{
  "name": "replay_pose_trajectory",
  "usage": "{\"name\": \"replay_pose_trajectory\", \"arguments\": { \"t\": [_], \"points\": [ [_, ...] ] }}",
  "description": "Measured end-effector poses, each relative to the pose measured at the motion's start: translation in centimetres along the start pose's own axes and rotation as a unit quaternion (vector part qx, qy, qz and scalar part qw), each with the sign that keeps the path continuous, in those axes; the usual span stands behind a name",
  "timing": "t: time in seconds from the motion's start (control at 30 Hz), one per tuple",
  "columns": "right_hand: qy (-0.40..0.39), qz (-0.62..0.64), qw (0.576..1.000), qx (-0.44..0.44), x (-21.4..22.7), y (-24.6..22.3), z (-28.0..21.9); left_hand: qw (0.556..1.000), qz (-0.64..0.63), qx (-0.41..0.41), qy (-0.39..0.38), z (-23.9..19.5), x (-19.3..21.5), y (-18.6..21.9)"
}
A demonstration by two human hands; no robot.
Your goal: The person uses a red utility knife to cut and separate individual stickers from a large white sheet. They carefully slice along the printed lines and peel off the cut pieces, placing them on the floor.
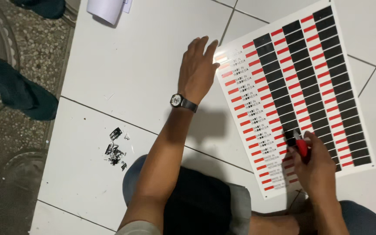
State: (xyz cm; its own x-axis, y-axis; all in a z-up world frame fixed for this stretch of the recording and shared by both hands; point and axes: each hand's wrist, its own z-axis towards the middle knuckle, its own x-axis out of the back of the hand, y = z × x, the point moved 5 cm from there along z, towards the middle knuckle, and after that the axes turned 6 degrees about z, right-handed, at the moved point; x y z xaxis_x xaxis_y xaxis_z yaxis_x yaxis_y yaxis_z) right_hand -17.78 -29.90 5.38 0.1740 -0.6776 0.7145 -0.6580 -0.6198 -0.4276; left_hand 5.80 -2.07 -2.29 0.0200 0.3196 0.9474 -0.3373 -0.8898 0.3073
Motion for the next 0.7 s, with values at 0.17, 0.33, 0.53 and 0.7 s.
{"name": "replay_pose_trajectory", "arguments": {
  "t": [0.17, 0.33, 0.53, 0.7],
  "points": [
    [0.025, -0.007, 0.997, 0.068, -1.0, 0.8, -0.7, 1.000, 0.001, 0.002, -0.006, -0.2, -1.1, -0.3],
    [-0.012, 0.006, 0.997, 0.078, -0.7, -0.3, -0.6, 0.967, -0.062, 0.025, -0.246, -0.9, 1.4, 0.6],
    [-0.001, 0.008, 0.992, 0.124, -1.7, 0.1, 1.0, 0.999, 0.007, 0.026, -0.039, -0.7, -0.6, 0.6],
    [0.110, 0.118, 0.974, 0.156, -0.7, 0.4, 1.0, 0.981, -0.036, 0.004, -0.191, -4.5, 2.6, 4.4]
  ]
}}
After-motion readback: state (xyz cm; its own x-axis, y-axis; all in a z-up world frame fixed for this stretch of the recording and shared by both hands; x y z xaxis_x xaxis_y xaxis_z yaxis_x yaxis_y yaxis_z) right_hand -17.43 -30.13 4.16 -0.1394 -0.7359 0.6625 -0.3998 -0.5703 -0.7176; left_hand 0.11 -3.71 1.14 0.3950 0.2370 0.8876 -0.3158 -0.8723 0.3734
